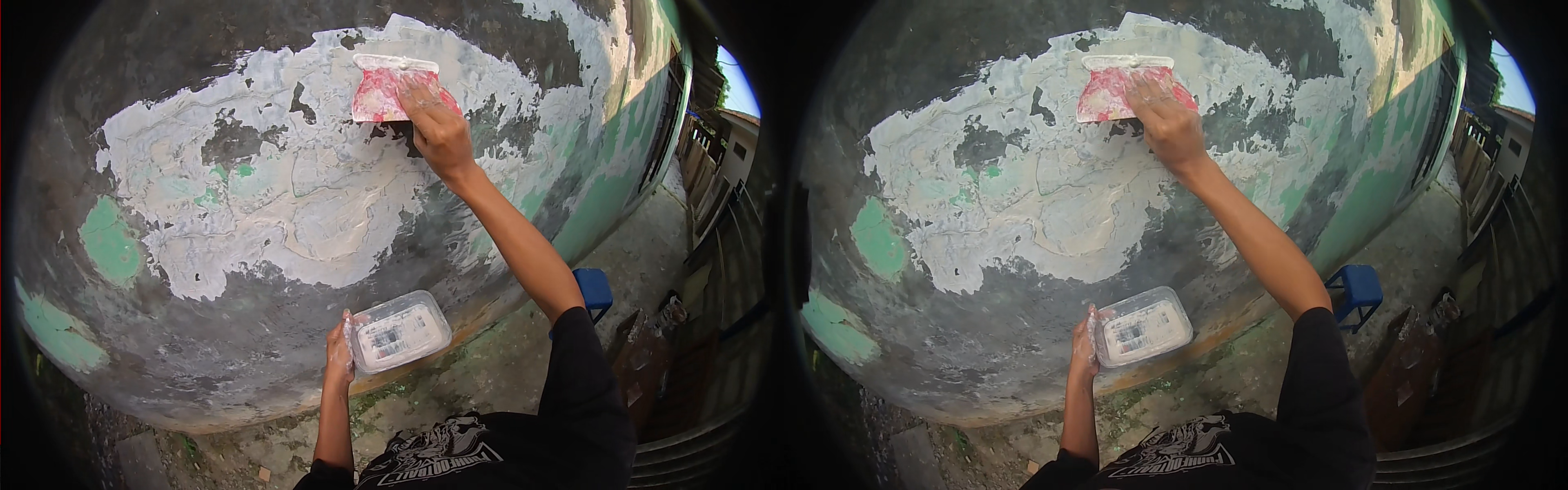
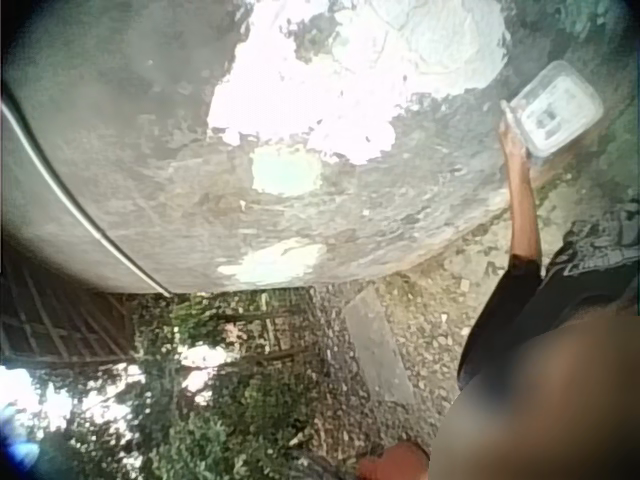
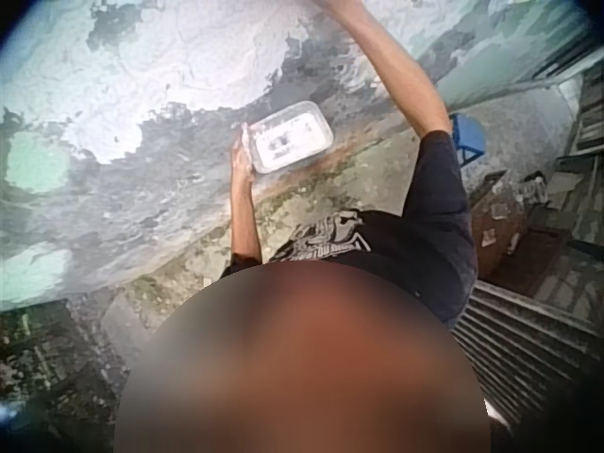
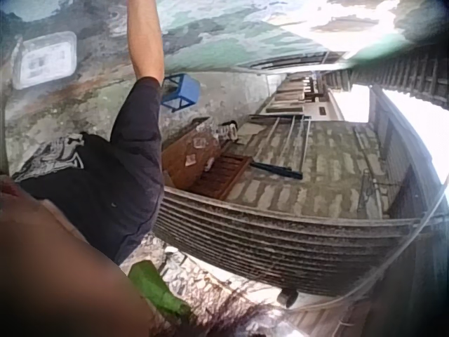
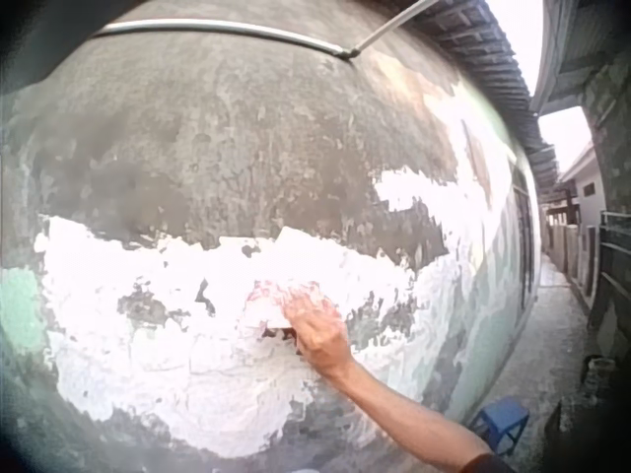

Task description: Applying wall putty to fill and smooth a section of a weathered wall.

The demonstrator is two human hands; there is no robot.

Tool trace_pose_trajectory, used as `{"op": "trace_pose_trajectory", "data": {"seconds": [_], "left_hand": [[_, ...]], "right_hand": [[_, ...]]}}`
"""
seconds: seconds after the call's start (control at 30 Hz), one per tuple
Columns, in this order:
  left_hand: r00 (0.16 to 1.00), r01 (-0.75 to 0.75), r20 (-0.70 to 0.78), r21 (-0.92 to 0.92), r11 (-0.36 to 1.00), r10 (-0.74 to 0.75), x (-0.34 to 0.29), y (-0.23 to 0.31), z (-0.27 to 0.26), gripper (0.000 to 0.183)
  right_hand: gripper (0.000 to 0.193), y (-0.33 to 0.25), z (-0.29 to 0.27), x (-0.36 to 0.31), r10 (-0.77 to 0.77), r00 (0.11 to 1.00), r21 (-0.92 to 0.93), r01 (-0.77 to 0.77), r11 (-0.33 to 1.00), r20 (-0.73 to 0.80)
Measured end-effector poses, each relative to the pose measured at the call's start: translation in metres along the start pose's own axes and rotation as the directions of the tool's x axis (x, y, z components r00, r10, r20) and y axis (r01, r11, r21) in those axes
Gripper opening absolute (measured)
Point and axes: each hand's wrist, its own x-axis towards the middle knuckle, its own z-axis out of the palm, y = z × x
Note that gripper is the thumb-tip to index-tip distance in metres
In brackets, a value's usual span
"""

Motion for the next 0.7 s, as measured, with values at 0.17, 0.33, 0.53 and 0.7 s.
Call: {"op": "trace_pose_trajectory", "data": {"seconds": [0.17,0.33,0.53,0.7], "left_hand": [[1.0,0.002,-0.019,-0.032,0.999,-0.003,-0.008,-0.005,-0.003,0.049],[0.997,-0.03,-0.074,-0.057,0.998,0.026,-0.005,-0.022,-0.028,0.047],[0.999,0.011,-0.037,-0.062,0.998,-0.014,-0.008,-0.018,-0.028,0.048],[0.999,0.021,-0.035,-0.053,0.998,-0.023,-0.009,-0.021,-0.022,0.048]], "right_hand": [[0.046,0.025,0.029,0.027,0.059,0.998,-0.117,-0.058,0.992,0.008],[0.042,0.005,0.047,-0.014,0.132,0.983,-0.055,-0.126,0.991,0.129],[0.05,-0.009,0.014,-0.049,0.048,0.988,0.006,-0.049,0.999,0.15],[0.052,0.002,-0.025,-0.03,0.021,0.98,0.129,-0.048,0.99,0.199]]}}
